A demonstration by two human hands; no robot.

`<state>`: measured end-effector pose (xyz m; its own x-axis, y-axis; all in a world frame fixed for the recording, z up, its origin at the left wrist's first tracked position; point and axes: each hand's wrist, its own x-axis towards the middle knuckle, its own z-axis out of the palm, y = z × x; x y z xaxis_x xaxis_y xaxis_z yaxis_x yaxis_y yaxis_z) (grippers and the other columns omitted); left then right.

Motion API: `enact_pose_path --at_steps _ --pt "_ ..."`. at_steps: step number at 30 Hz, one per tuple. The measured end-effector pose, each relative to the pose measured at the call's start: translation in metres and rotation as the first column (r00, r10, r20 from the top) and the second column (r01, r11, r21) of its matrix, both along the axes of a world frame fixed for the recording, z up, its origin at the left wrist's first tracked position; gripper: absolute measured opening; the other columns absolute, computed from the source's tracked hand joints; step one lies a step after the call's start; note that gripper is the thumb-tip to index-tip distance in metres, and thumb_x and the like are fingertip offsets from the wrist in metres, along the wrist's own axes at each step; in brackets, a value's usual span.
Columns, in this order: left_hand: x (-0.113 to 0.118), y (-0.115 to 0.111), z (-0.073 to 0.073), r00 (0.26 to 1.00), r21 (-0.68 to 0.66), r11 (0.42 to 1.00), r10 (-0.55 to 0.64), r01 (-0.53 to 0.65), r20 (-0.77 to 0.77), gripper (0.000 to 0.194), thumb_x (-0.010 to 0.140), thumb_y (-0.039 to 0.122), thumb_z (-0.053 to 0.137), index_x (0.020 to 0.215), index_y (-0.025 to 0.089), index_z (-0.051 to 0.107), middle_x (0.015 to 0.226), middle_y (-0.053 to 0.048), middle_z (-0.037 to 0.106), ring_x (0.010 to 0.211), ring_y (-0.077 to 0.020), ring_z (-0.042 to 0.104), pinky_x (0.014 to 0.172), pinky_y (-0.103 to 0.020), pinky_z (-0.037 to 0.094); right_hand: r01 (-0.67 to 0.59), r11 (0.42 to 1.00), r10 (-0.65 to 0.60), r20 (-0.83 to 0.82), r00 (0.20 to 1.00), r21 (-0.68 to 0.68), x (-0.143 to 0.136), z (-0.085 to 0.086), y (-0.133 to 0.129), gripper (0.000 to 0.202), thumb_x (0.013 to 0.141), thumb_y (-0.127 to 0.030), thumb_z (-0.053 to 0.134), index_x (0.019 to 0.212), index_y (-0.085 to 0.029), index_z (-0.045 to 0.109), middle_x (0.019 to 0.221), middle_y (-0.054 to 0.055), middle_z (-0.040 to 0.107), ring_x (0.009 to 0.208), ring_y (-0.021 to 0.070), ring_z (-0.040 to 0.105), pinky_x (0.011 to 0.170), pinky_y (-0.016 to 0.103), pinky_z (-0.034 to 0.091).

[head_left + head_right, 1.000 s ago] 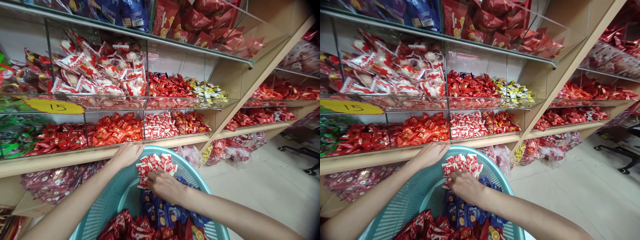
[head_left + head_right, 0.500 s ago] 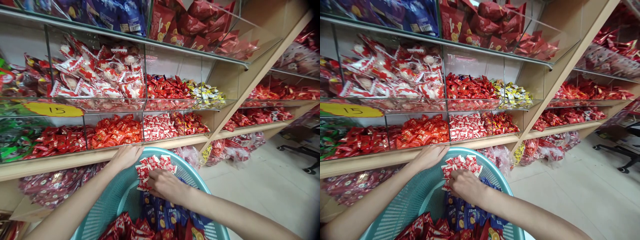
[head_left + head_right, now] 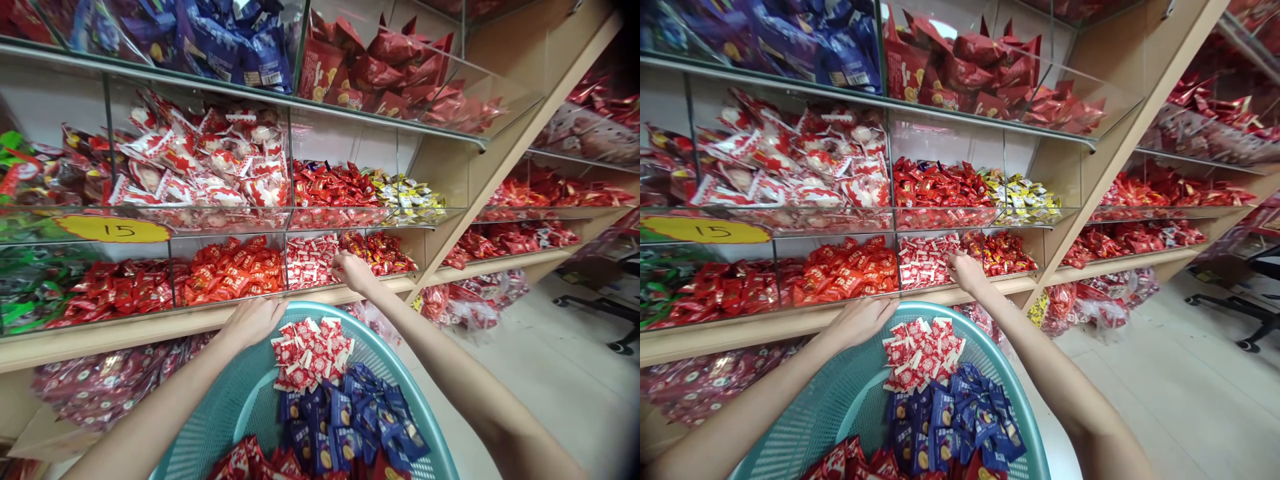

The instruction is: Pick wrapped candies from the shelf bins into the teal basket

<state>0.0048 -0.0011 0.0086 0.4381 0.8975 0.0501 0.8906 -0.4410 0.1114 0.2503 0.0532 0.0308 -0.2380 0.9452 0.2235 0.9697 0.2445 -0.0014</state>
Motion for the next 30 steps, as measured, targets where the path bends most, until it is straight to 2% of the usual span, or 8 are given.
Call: enact_pose_path --at_steps 4,8,17,22,26,30 --pt "0.000 0.000 0.000 1.000 0.005 1.000 -0.005 0.005 -0.013 0.051 0.091 0.042 0.018 0.085 0.017 0.063 0.091 -0.012 0.067 0.088 -0.0257 0.062 0.077 -0.034 0.042 0.076 0.995 -0.070 0.091 0.993 -0.061 0.002 -0.013 0.024 0.021 0.081 -0.017 0.048 0.102 -0.016 0.051 0.104 0.011 0.055 0.090 0.0196 0.057 0.067 0.025 0.040" --pt "-0.001 0.000 -0.001 1.000 0.022 1.000 -0.015 0.015 -0.015 0.053 0.091 0.042 0.016 0.084 0.017 0.063 0.089 -0.012 0.067 0.086 -0.0269 0.062 0.074 -0.035 0.042 0.105 0.992 -0.097 0.106 0.990 -0.070 0.002 -0.019 0.033 0.032 0.078 -0.014 0.050 0.110 -0.013 0.046 0.107 0.015 0.054 0.092 0.0218 0.057 0.067 0.026 0.042" --pt "0.000 0.000 0.000 1.000 0.010 1.000 -0.006 0.006 -0.016 0.054 0.091 0.044 0.016 0.084 0.018 0.063 0.090 -0.011 0.067 0.086 -0.0261 0.062 0.074 -0.034 0.042 0.094 0.995 -0.088 0.133 0.987 -0.037 0.004 -0.019 0.029 0.033 0.085 -0.023 0.045 0.117 -0.019 0.040 0.108 0.012 0.053 0.094 0.0220 0.056 0.069 0.027 0.042" --pt "0.000 0.000 -0.001 0.999 0.032 0.999 -0.008 0.010 -0.045 0.060 0.090 0.047 0.012 0.084 0.017 0.063 0.090 -0.013 0.067 0.086 -0.0275 0.062 0.074 -0.036 0.042 0.071 0.997 -0.074 0.150 0.986 0.023 0.003 -0.019 0.027 0.026 0.088 -0.026 0.040 0.112 -0.019 0.046 0.106 0.011 0.054 0.091 0.0209 0.057 0.065 0.026 0.041" --pt "-0.001 0.000 -0.001 0.998 0.044 0.999 -0.012 0.015 -0.056 0.060 0.090 0.047 0.012 0.086 0.017 0.063 0.092 -0.013 0.067 0.086 -0.0270 0.062 0.074 -0.036 0.042 0.140 0.984 -0.151 0.094 0.984 0.111 0.002 -0.012 0.025 0.024 0.089 -0.021 0.032 0.103 -0.016 0.052 0.101 0.012 0.056 0.091 0.0211 0.056 0.065 0.025 0.040" --pt "-0.001 0.001 -0.001 0.999 0.036 0.999 -0.015 0.017 -0.050 0.059 0.091 0.047 0.012 0.087 0.017 0.063 0.092 -0.013 0.067 0.086 -0.0271 0.062 0.074 -0.036 0.042 0.192 0.959 -0.173 -0.108 0.979 0.208 0.003 0.001 0.010 0.026 0.089 -0.025 0.031 0.101 -0.016 0.053 0.100 0.011 0.056 0.085 0.0205 0.056 0.065 0.026 0.038"
